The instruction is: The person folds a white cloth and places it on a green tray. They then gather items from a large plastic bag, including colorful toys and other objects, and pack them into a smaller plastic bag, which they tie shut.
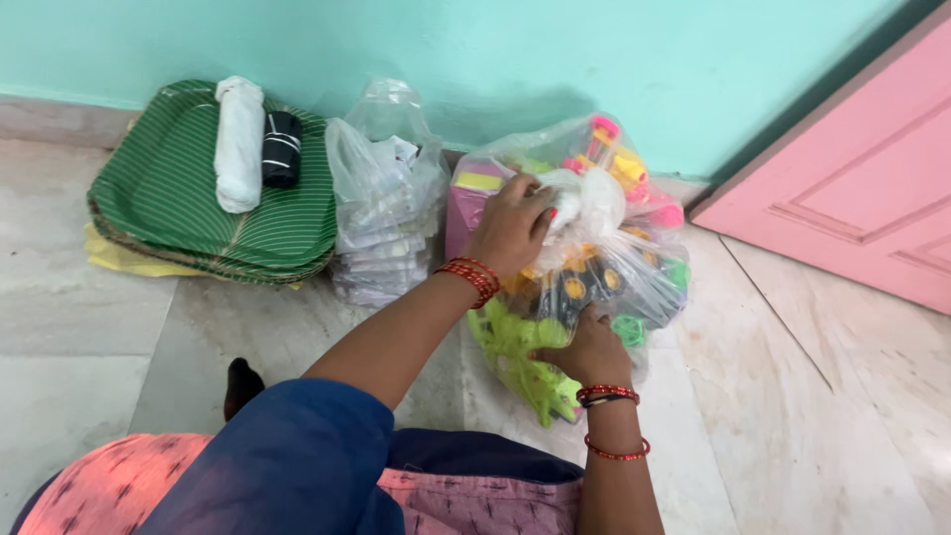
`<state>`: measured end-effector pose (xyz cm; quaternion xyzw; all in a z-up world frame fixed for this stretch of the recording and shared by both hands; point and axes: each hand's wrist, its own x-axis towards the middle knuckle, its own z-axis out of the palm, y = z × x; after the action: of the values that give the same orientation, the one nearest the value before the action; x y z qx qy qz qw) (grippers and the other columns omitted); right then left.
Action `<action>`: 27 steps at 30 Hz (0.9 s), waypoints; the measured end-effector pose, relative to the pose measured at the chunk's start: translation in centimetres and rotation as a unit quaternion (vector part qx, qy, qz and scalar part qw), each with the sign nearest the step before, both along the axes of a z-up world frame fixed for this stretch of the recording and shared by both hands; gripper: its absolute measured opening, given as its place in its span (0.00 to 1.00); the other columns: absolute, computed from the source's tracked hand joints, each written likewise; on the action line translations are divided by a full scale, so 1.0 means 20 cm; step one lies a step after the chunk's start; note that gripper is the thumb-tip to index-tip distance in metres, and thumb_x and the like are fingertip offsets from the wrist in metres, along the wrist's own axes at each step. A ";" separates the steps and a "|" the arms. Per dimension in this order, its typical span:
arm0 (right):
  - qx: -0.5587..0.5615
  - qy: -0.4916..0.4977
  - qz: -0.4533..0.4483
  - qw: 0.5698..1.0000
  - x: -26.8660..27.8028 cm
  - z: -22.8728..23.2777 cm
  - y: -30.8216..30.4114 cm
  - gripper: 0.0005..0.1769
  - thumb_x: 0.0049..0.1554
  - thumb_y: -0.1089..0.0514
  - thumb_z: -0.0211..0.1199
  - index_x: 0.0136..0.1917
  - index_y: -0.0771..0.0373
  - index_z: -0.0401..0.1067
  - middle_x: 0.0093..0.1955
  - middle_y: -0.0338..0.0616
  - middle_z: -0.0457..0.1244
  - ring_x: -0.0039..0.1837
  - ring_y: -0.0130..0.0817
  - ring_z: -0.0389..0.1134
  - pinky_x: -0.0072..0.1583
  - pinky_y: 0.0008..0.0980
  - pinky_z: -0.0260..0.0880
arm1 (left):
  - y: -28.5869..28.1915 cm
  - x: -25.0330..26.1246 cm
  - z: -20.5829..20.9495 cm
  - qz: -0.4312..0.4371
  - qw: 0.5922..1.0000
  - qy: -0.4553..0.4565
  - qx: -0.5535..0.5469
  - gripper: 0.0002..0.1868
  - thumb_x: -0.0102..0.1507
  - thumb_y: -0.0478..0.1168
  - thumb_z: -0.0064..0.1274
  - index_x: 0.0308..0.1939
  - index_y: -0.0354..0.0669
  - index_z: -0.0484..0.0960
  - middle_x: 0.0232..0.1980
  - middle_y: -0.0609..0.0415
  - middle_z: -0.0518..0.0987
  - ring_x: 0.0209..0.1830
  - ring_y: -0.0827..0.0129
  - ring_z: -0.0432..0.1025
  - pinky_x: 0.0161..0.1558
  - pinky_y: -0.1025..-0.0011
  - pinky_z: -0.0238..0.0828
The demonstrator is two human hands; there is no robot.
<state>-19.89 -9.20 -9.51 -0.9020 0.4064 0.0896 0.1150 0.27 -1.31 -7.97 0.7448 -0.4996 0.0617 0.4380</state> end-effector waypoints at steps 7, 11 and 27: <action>-0.010 -0.033 -0.016 0.999 0.00 0.10 0.07 0.53 0.37 0.26 0.77 0.58 0.70 0.68 0.59 0.60 0.67 0.62 0.53 0.70 0.61 0.47 0.71 | -0.01 -0.08 0.09 0.043 0.987 -0.145 -0.055 0.24 0.62 0.39 0.55 0.62 0.40 0.77 0.68 0.42 0.68 0.70 0.49 0.61 0.68 0.49 0.57; -0.025 -0.090 -0.020 0.995 -0.02 0.17 0.11 0.49 0.38 0.28 0.77 0.56 0.68 0.69 0.55 0.59 0.68 0.60 0.53 0.70 0.58 0.49 0.71 | 0.16 0.03 0.13 0.106 0.984 -0.144 -0.020 0.29 0.63 0.47 0.57 0.67 0.42 0.73 0.74 0.42 0.61 0.76 0.48 0.56 0.74 0.46 0.50; 0.021 -0.384 0.264 0.884 0.37 0.06 0.57 0.59 0.40 0.39 0.82 0.70 0.78 0.60 0.61 0.70 0.63 0.66 0.64 0.63 0.63 0.52 0.64 | 0.74 0.30 -0.28 0.154 0.981 0.103 0.059 0.10 0.60 0.39 0.55 0.42 0.36 0.79 0.34 0.33 0.81 0.38 0.37 0.76 0.42 0.47 0.71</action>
<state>-12.57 2.11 -8.37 -0.9370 0.0747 -0.2285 0.2534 6.23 13.41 -13.58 0.8397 -0.3343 0.0215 0.4275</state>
